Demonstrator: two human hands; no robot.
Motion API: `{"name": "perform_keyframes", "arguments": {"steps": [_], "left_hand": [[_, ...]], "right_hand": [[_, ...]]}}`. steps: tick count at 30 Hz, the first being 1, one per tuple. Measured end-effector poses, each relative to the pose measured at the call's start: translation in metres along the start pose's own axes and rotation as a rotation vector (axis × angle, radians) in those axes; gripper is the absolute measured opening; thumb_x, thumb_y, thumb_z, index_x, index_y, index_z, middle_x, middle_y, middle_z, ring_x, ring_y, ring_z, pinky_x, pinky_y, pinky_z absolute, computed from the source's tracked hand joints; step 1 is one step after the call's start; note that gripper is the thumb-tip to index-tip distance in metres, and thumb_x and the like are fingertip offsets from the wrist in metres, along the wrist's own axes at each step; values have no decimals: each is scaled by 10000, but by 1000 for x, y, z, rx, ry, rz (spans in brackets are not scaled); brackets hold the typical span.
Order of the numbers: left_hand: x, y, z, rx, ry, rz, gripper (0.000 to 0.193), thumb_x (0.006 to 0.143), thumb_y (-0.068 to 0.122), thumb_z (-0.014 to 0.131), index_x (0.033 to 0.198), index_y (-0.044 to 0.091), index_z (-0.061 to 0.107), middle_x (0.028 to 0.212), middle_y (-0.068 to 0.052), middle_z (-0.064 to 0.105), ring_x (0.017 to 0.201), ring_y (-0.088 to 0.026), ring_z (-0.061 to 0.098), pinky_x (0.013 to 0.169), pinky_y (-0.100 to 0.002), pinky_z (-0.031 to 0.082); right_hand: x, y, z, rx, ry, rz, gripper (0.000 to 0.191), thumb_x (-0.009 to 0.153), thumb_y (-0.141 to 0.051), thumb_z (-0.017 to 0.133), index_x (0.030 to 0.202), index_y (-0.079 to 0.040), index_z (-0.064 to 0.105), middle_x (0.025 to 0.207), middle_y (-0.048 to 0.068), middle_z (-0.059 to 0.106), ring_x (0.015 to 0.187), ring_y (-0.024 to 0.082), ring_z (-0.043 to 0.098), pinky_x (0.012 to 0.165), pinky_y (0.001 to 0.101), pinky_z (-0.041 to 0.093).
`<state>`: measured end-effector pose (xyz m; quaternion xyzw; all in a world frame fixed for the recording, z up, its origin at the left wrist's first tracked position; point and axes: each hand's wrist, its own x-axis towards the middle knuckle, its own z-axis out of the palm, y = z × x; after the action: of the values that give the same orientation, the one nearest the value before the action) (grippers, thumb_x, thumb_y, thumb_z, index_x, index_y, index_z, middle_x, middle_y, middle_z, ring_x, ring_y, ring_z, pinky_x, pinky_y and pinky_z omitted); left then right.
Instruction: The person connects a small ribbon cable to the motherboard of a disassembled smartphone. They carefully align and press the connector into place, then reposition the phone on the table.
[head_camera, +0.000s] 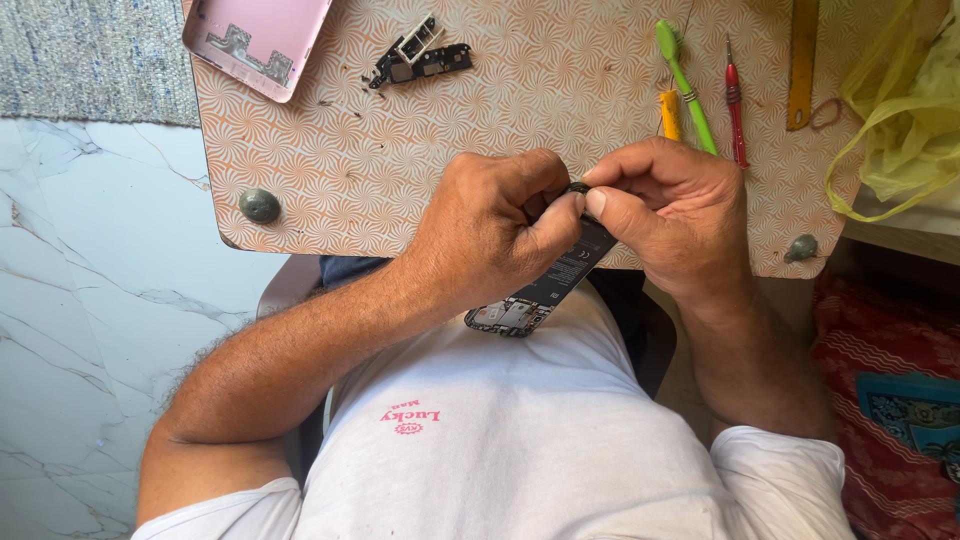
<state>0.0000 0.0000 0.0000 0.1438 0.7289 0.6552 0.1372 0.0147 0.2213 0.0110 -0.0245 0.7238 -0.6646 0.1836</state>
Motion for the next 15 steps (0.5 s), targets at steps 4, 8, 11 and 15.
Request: {"name": "perform_keyframes", "arguments": {"steps": [4, 8, 11, 15], "left_hand": [[-8, 0, -8, -25, -17, -50, 142, 952, 116, 658, 836, 36, 673, 555, -16, 607, 470, -75, 587, 411, -260, 468], [-20, -2, -16, -26, -5, -36, 128, 952, 106, 650, 851, 32, 679, 568, -15, 611, 481, -72, 589, 420, -256, 469], [-30, -4, -22, -30, 2, -12, 129, 961, 105, 644, 863, 28, 678, 594, -18, 621, 495, -73, 595, 435, -256, 475], [-40, -7, -29, -37, -27, -53, 148, 968, 117, 639, 856, 28, 679, 568, -23, 617, 471, -79, 592, 411, -264, 465]], "right_hand": [[-2, 2, 11, 79, 0, 3, 170, 1000, 68, 674, 1170, 54, 685, 997, 118, 739, 891, 100, 722, 836, 215, 617], [-7, 5, 26, 94, 5, 9, 183, 993, 70, 667, 1174, 54, 682, 1036, 121, 742, 897, 104, 725, 843, 219, 620], [-11, 7, 37, 109, 11, 16, 192, 987, 70, 668, 1178, 53, 680, 1063, 121, 743, 913, 106, 725, 887, 237, 621], [-14, 10, 51, 82, 22, 16, 192, 981, 62, 675, 1172, 51, 680, 1055, 118, 743, 960, 116, 725, 894, 243, 622]]}}
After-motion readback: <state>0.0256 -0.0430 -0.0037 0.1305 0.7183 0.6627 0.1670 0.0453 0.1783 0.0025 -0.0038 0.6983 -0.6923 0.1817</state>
